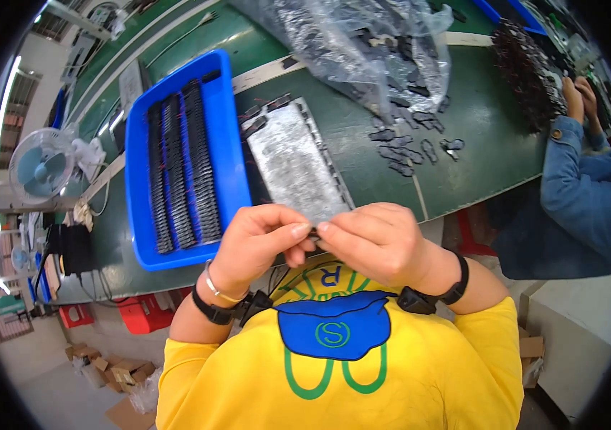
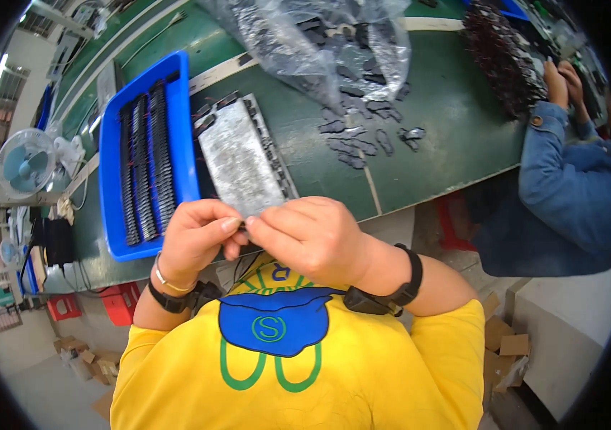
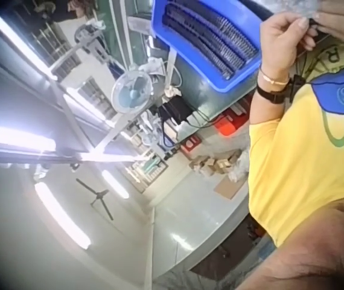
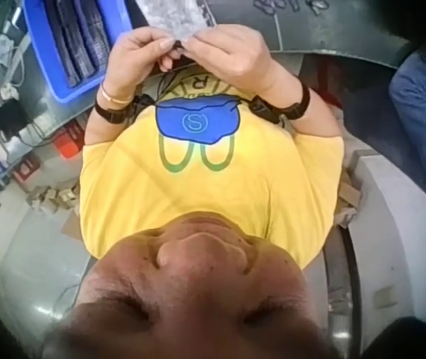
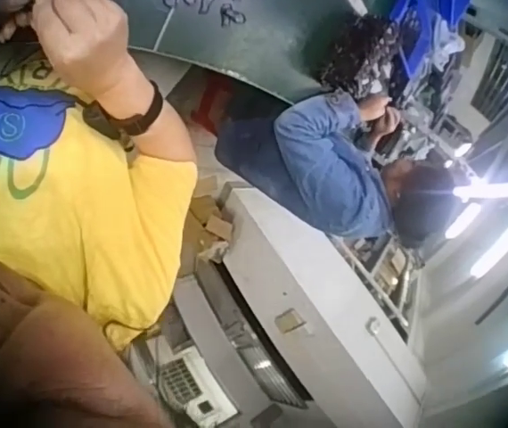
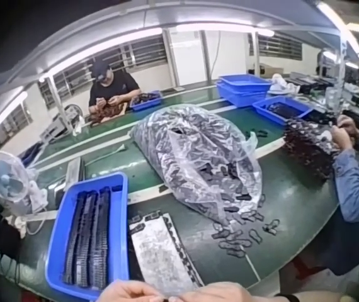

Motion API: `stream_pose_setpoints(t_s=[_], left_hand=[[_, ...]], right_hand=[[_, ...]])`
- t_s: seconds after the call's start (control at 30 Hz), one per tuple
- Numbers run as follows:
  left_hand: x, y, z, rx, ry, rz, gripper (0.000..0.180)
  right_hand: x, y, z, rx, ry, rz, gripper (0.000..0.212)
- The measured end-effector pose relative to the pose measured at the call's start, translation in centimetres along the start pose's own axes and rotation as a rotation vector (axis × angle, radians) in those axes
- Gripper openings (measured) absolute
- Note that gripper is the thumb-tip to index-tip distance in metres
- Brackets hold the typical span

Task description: Manual assembly of small electronic components onto base plates at a factory workstation.

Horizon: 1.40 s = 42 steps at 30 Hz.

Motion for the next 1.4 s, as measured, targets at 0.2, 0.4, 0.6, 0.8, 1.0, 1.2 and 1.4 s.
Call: stream_pose_setpoints(t_s=[0.2,0.4,0.6,0.8,1.0,1.2,1.4], left_hand=[[0.0,-0.4,0.2,0.034,0.007,-0.006,0.012],[-0.5,-1.2,1.1,0.017,0.053,0.012,0.010],[-0.7,-0.6,0.9,0.050,0.084,0.047,0.010],[-0.6,-0.7,1.0,0.046,0.074,0.004,0.009],[-0.6,-1.5,1.6,0.008,0.122,0.018,0.010],[-0.6,-1.6,1.9,0.047,0.109,0.052,0.007],[-0.6,-1.5,1.4,0.026,0.125,0.035,0.009]], right_hand=[[-1.0,-0.8,-0.2,0.020,0.128,-0.144,0.028],[-7.7,-6.9,3.3,0.010,0.418,0.115,0.030],[-14.3,-8.7,5.5,0.294,0.717,0.390,0.024],[-16.7,-5.7,5.1,0.557,0.708,0.543,0.022],[-16.9,-5.3,4.6,0.564,0.762,0.557,0.022],[-15.1,-9.0,5.7,0.116,0.937,0.143,0.018],[-12.4,-9.9,8.8,0.085,0.646,0.217,0.019]])
Point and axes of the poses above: each hand's wrist, its own z-axis away from the middle knuckle, its own y-axis out of the palm, x = y × z, the point moved 9 cm from there along -z, towards the middle knuckle, and after that the axes turned 1 degree about z, right-handed, at the moved point
